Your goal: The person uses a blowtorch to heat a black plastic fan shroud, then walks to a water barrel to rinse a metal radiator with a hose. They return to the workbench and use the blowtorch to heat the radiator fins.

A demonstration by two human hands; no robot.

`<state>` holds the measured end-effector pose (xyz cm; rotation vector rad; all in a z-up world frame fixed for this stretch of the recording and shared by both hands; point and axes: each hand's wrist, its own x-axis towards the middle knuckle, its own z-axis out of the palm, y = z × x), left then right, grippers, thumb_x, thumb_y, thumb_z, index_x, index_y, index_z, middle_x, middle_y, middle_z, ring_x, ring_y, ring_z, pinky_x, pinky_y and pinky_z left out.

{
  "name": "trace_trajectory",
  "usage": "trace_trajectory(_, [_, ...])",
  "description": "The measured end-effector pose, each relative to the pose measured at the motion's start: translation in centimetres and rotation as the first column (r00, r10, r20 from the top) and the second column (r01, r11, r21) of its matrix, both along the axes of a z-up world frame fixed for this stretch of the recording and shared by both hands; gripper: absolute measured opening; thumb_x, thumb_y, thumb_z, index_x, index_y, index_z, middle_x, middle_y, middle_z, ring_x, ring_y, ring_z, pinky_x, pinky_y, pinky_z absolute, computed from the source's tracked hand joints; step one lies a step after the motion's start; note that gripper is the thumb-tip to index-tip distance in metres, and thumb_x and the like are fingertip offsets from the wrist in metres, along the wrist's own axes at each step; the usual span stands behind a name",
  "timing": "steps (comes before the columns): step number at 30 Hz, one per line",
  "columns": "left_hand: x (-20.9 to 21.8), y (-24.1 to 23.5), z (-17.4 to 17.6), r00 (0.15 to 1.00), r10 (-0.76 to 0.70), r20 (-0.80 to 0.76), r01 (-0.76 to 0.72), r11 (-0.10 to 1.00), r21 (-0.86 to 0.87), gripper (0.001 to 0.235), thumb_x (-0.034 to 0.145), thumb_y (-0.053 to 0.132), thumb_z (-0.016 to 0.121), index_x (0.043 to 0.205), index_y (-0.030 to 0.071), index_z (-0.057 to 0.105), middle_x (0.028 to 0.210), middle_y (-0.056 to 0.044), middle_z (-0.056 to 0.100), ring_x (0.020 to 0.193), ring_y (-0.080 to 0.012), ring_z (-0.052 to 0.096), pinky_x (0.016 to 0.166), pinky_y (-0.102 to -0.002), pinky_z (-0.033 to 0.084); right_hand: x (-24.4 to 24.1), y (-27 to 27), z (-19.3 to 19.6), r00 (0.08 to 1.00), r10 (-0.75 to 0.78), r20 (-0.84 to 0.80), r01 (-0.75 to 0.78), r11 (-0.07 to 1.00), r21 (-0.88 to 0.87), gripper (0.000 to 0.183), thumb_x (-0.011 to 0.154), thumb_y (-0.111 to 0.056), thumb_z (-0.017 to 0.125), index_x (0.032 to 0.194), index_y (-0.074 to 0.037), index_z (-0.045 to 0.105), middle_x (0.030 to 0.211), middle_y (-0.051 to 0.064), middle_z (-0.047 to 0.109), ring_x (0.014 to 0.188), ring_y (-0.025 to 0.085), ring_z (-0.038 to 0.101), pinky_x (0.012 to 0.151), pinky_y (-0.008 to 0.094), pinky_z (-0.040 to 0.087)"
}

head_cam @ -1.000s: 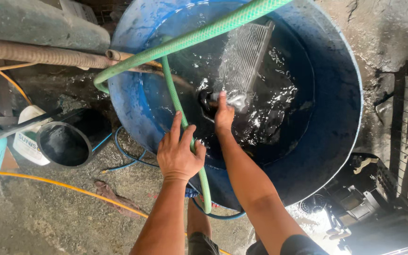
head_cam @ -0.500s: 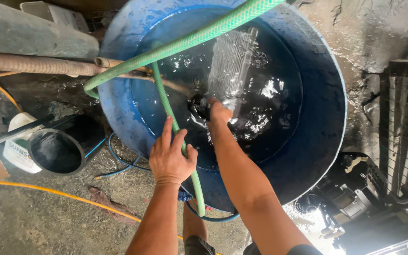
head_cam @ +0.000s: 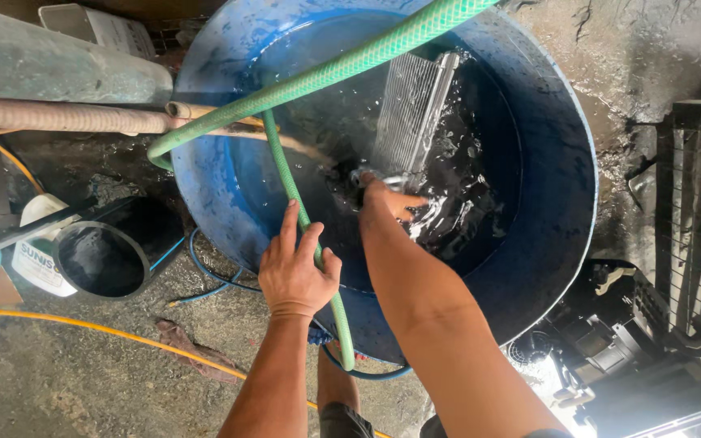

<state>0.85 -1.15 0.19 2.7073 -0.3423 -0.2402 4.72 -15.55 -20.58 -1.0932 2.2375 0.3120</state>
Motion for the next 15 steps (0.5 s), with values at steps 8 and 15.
trace_trajectory(8, [0.3,-0.1,0.1,1.0,0.009,-0.021,-0.009,1.0,0.006,0.038,0.076,0.025,0.069,0.113,0.015,0.072,0.153,-0.012,0.051,0.098,-0.0331,0.067,0.083,-0.046,0.054,-3.7,-4.7,-7.0,0.887,0.41,0.213,-0.419,0.908,-0.002,0.114,0.078,-0.026,0.086,0.164,-0.016,0.011,0.157,0.038,0.017,0.124,0.045,0.056,0.105,0.045,0.051])
trace_trajectory(15, [0.3,-0.2,0.3,1.0,0.009,0.016,-0.008,1.0,-0.002,0.039,0.074,0.026,0.07,0.112,0.016,0.073,0.153,-0.012,0.05,0.1,-0.0334,0.067,0.084,-0.046,0.054,-4.8,-9.2,-4.3,0.749,0.215,0.627,-0.525,0.77,0.363,0.047,0.092,-0.029,0.063,0.133,-0.009,0.077,0.114,0.023,0.068,0.074,0.021,0.057,0.073,0.041,0.057])
